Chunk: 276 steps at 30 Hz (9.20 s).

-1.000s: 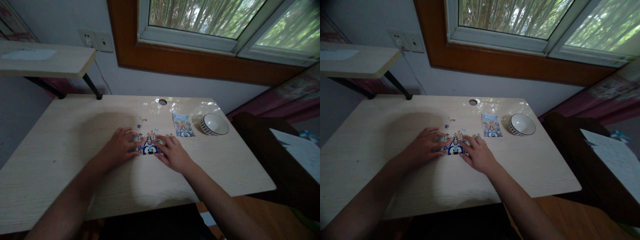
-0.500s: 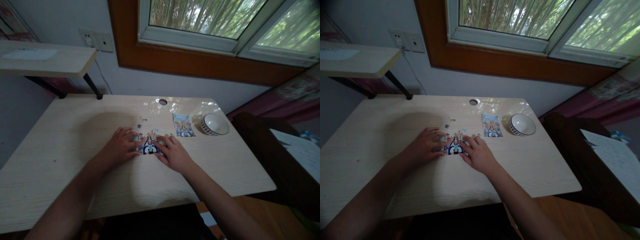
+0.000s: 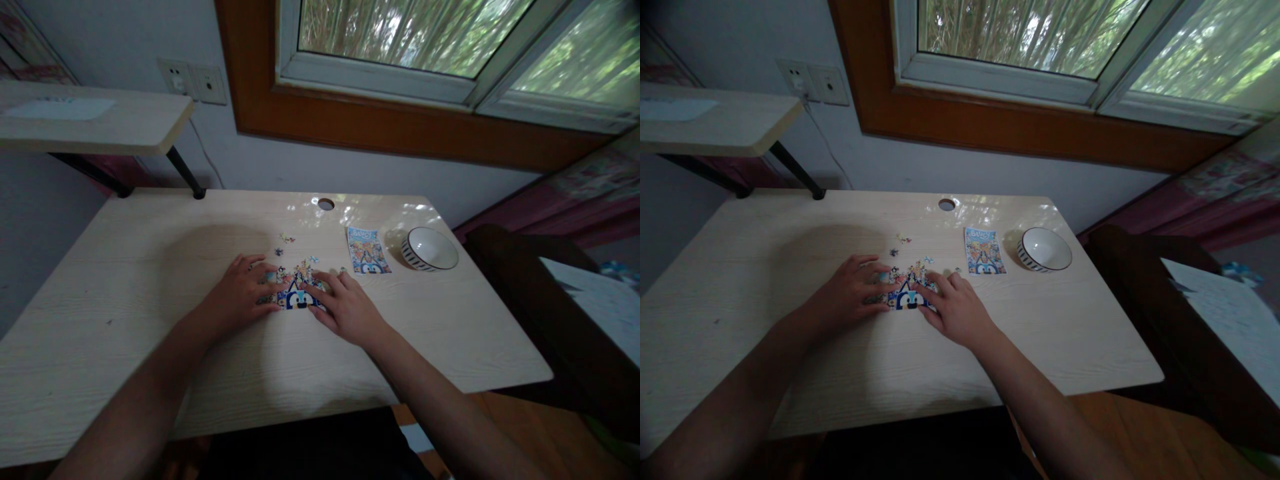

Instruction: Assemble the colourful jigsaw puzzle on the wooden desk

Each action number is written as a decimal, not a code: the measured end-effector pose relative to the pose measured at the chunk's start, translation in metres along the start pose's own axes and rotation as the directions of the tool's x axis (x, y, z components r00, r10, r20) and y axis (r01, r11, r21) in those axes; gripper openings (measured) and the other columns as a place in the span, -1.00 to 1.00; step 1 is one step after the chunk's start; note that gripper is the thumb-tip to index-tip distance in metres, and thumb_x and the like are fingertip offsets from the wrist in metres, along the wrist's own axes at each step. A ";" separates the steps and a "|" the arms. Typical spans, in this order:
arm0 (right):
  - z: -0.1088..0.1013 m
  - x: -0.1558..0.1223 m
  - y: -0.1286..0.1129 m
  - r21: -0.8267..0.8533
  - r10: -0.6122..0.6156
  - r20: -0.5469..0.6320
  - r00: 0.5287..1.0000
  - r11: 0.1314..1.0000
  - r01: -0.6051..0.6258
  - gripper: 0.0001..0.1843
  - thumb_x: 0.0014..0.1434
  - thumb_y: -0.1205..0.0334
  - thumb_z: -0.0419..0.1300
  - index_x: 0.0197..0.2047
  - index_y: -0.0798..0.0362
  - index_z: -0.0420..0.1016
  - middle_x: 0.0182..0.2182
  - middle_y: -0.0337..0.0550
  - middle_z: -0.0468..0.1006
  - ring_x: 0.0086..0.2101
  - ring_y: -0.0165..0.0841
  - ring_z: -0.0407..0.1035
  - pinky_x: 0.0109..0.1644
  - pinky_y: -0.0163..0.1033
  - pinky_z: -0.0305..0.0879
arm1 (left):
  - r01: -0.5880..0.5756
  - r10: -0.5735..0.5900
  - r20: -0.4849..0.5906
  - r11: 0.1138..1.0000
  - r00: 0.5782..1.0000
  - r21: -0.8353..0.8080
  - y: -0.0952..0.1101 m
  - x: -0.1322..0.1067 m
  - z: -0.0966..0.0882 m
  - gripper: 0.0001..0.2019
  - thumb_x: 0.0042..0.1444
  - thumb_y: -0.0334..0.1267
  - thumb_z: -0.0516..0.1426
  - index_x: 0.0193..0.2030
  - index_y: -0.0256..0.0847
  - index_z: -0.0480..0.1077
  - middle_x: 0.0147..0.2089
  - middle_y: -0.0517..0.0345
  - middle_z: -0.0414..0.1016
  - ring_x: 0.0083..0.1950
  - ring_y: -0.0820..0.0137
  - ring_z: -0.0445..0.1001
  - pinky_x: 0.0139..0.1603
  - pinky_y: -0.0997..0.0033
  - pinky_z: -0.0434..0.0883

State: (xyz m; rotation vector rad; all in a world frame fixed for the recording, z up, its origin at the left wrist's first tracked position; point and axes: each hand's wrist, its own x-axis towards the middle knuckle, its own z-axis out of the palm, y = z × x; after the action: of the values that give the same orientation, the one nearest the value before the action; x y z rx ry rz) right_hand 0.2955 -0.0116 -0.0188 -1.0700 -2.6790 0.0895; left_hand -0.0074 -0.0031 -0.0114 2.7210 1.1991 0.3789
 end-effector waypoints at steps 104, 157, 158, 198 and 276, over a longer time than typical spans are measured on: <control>0.001 -0.003 0.006 0.116 -0.015 -0.061 0.998 0.993 0.022 -0.54 0.40 0.13 0.18 0.33 -0.15 0.44 0.24 0.03 0.41 0.16 -0.04 0.37 0.28 0.23 0.32 | -0.022 0.018 -0.023 0.985 1.000 -0.170 -0.005 -0.001 -0.012 -0.85 0.32 -0.21 0.22 -0.03 -0.09 0.58 -0.01 0.03 0.54 0.13 0.14 0.29 0.23 0.03 0.30; 0.005 0.000 0.001 0.278 -0.132 -0.297 0.946 0.936 0.218 -0.73 0.38 0.20 0.24 0.11 -0.05 0.58 -0.10 -0.04 0.64 -0.11 -0.23 0.53 -0.03 -0.06 0.52 | -0.029 -0.054 -0.210 0.929 0.976 -0.370 0.022 0.012 0.012 -0.83 0.29 -0.32 0.24 0.01 -0.15 0.51 -0.17 0.09 0.60 -0.05 0.27 0.50 0.03 0.23 0.48; 0.005 0.000 0.000 0.277 -0.139 -0.305 0.942 0.934 0.227 -0.75 0.37 0.21 0.25 0.10 -0.05 0.58 -0.12 -0.05 0.65 -0.12 -0.24 0.53 -0.04 -0.07 0.51 | -0.046 -0.045 -0.228 0.924 0.973 -0.379 0.025 0.012 0.014 -0.83 0.28 -0.32 0.24 0.00 -0.15 0.51 -0.17 0.09 0.59 -0.05 0.28 0.50 0.02 0.24 0.49; 0.012 0.030 0.031 0.506 0.412 -0.207 0.887 0.822 -0.263 -0.86 0.36 0.22 0.23 -0.22 0.01 0.62 -0.31 -0.15 0.60 -0.27 -0.29 0.47 -0.15 -0.20 0.34 | -0.161 0.148 -0.135 0.982 0.980 -0.097 0.022 0.010 0.020 -0.70 0.41 -0.29 0.11 0.22 -0.14 0.49 0.28 0.05 0.53 0.30 0.22 0.45 0.45 -0.12 0.29; 0.037 0.110 0.028 0.276 0.182 -0.113 0.977 0.950 -0.145 -0.74 0.28 0.09 0.36 0.03 -0.09 0.67 -0.01 -0.07 0.56 -0.02 -0.16 0.37 0.12 -0.04 0.29 | -0.182 0.170 -0.133 0.980 0.976 -0.081 0.018 0.010 0.018 -0.75 0.41 -0.27 0.10 0.12 -0.16 0.55 0.18 0.05 0.59 0.14 0.20 0.49 0.19 0.09 0.49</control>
State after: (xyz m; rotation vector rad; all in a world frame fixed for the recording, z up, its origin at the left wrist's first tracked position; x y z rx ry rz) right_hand 0.2285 0.0855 -0.0358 -1.1627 -2.3688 0.3821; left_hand 0.0170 -0.0083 -0.0226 2.7658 0.9432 0.6204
